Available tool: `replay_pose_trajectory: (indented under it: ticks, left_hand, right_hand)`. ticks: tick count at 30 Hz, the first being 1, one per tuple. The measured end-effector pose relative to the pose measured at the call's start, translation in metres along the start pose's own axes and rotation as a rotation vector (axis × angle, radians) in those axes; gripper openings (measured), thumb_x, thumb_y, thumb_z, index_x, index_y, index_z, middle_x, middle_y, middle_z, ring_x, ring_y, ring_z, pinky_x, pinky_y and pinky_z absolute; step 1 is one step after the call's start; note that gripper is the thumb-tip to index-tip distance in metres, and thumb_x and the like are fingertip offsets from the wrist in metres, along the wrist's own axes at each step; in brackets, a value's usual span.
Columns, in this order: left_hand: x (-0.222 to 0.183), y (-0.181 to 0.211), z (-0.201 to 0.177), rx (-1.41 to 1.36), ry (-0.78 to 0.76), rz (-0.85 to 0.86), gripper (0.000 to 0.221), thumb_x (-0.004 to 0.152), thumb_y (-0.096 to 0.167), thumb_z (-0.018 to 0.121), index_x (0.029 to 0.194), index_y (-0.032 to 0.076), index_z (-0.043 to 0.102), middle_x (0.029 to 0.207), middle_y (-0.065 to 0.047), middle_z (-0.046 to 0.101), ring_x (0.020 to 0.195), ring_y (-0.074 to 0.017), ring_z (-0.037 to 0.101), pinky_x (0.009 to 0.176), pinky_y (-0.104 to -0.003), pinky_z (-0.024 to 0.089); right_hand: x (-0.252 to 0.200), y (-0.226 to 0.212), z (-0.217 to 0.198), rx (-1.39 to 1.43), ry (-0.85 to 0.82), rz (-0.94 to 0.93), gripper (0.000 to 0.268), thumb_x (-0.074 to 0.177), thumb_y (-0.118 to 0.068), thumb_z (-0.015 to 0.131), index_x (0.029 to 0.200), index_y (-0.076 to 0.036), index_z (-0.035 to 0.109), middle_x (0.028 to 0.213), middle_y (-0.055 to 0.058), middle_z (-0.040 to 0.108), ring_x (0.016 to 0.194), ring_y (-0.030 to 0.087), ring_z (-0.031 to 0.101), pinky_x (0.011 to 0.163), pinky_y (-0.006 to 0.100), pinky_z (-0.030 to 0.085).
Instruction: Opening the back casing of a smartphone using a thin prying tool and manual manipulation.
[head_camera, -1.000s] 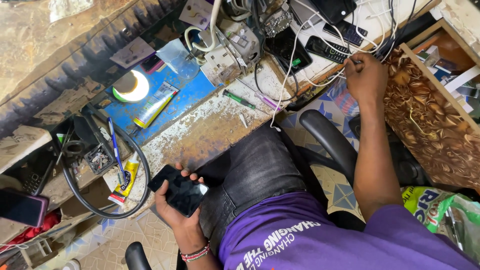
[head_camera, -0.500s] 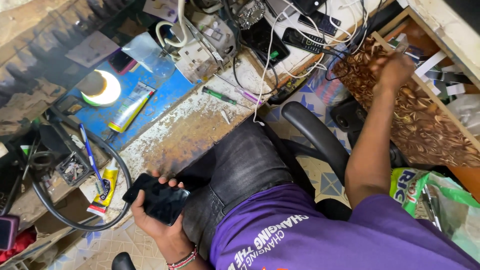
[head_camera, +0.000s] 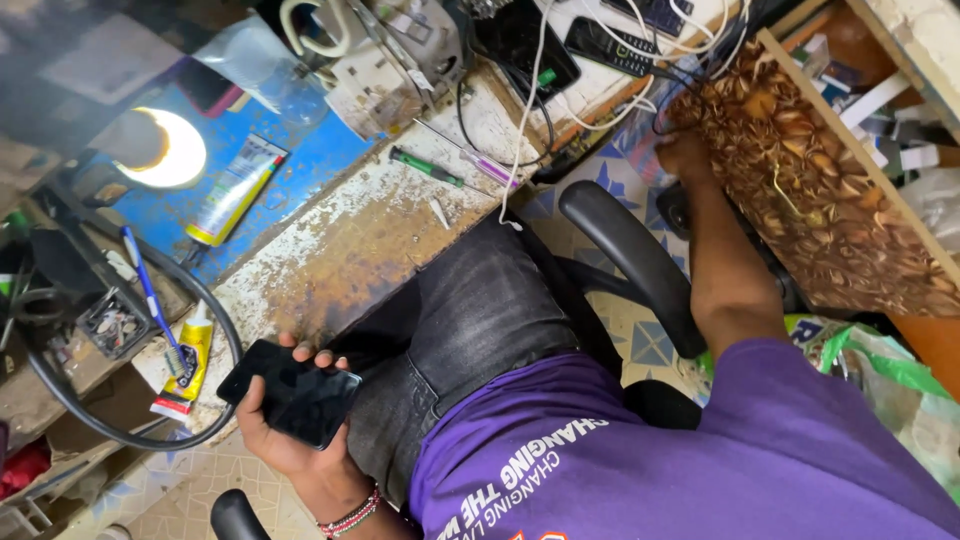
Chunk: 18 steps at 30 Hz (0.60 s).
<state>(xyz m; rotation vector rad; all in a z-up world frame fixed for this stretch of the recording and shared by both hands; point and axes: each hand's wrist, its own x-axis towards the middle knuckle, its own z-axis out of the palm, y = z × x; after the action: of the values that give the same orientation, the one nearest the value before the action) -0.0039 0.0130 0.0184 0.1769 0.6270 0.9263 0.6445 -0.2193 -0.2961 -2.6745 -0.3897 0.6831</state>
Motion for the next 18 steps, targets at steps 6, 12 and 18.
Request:
replay_pose_trajectory:
  ticks: [6,12,18]
  left_hand:
    - [0.006,0.005,0.003,0.061,0.130,0.013,0.059,0.085,0.032,0.067,0.134,0.001,0.057,0.102,-0.011,0.063,0.091,-0.0289,0.063,0.090,-0.046,0.048]
    - [0.012,-0.001,0.014,0.041,0.076,0.022,0.052,0.087,0.030,0.067,0.128,-0.001,0.058,0.100,-0.012,0.062,0.090,-0.0300,0.062,0.089,-0.048,0.047]
    - [0.025,-0.010,-0.001,-0.036,0.117,0.036,0.045,0.088,0.028,0.067,0.125,0.003,0.064,0.094,-0.013,0.071,0.082,-0.0322,0.069,0.084,-0.052,0.054]
  right_hand:
    - [0.121,0.049,0.039,1.738,-0.129,0.149,0.007,0.099,-0.012,0.077,0.094,-0.011,0.072,0.082,0.004,0.068,0.080,0.013,0.069,0.071,0.022,0.053]
    - [0.104,0.035,0.028,1.385,-0.305,-0.321,0.059,0.075,0.003,0.075,0.131,-0.012,0.066,0.116,0.005,0.073,0.109,0.016,0.072,0.062,0.032,0.055]
    - [0.021,-0.099,0.007,0.231,0.197,-0.743,0.012,0.106,-0.017,0.063,0.112,-0.012,0.073,0.101,0.010,0.071,0.088,0.025,0.063,0.081,0.041,0.049]
